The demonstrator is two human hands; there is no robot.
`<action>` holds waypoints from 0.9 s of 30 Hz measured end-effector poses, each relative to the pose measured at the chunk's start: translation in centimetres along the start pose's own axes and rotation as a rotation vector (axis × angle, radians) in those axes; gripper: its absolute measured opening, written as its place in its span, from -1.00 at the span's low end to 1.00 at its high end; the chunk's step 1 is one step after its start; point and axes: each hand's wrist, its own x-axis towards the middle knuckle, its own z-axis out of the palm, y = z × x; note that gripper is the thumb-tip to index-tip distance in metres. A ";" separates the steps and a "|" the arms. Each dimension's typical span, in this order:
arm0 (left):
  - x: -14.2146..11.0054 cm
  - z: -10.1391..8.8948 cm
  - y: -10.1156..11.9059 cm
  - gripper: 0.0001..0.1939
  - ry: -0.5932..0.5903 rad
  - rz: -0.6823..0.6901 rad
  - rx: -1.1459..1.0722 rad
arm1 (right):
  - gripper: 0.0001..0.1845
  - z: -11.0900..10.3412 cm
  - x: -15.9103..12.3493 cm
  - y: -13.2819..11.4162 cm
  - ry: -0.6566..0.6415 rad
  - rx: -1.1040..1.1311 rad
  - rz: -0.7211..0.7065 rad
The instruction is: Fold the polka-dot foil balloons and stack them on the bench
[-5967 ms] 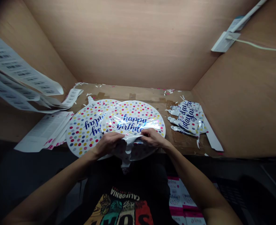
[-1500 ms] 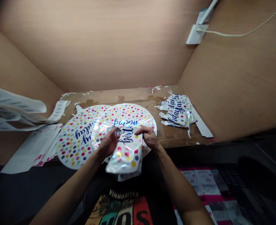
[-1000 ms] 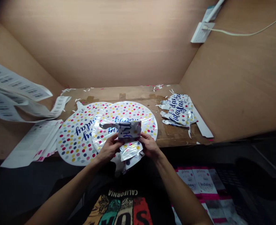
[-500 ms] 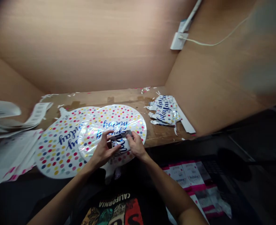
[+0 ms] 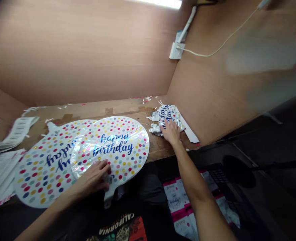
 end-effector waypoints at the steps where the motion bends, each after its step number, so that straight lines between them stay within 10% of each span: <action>1: 0.1 0.4 -0.4 -0.74 -0.011 0.002 0.023 | -0.32 1.0 -0.2 -0.3 -0.045 -0.049 -0.048; 4: 1.0 1.2 -1.5 -0.95 -0.012 0.029 -0.060 | -0.34 2.4 -0.1 -0.8 -0.140 -0.117 -0.045; 8: 2.0 0.6 -2.6 -0.67 -0.024 -0.041 -0.265 | -0.26 0.4 -0.3 -2.4 -0.062 -0.031 -0.042; 10: 2.2 -0.7 -2.7 -0.59 -0.062 -0.121 -0.372 | -0.17 -1.4 -2.3 -5.1 -0.043 0.133 -0.235; 13: 2.8 -2.9 -2.5 -0.58 -0.145 -0.191 -0.480 | -0.10 -3.7 -7.0 -10.5 -0.395 0.480 -0.703; 15: 3.3 -4.1 -2.1 -0.58 -0.192 -0.168 -0.470 | -0.20 -4.3 -9.7 -13.8 -0.584 0.624 -0.814; 19: 3.6 -4.8 -1.6 -0.53 -0.164 -0.079 -0.347 | -0.75 -3.7 -12.3 -17.7 -0.495 0.638 -0.819; 22: 2.3 -3.7 -1.3 -0.58 0.037 -0.032 -0.166 | -0.68 -2.5 -11.6 -18.8 -0.510 0.648 -0.833; 27: -0.4 -1.0 -1.2 0.20 0.167 -0.067 0.273 | -0.75 -0.7 -3.6 -20.4 -0.618 0.446 -0.609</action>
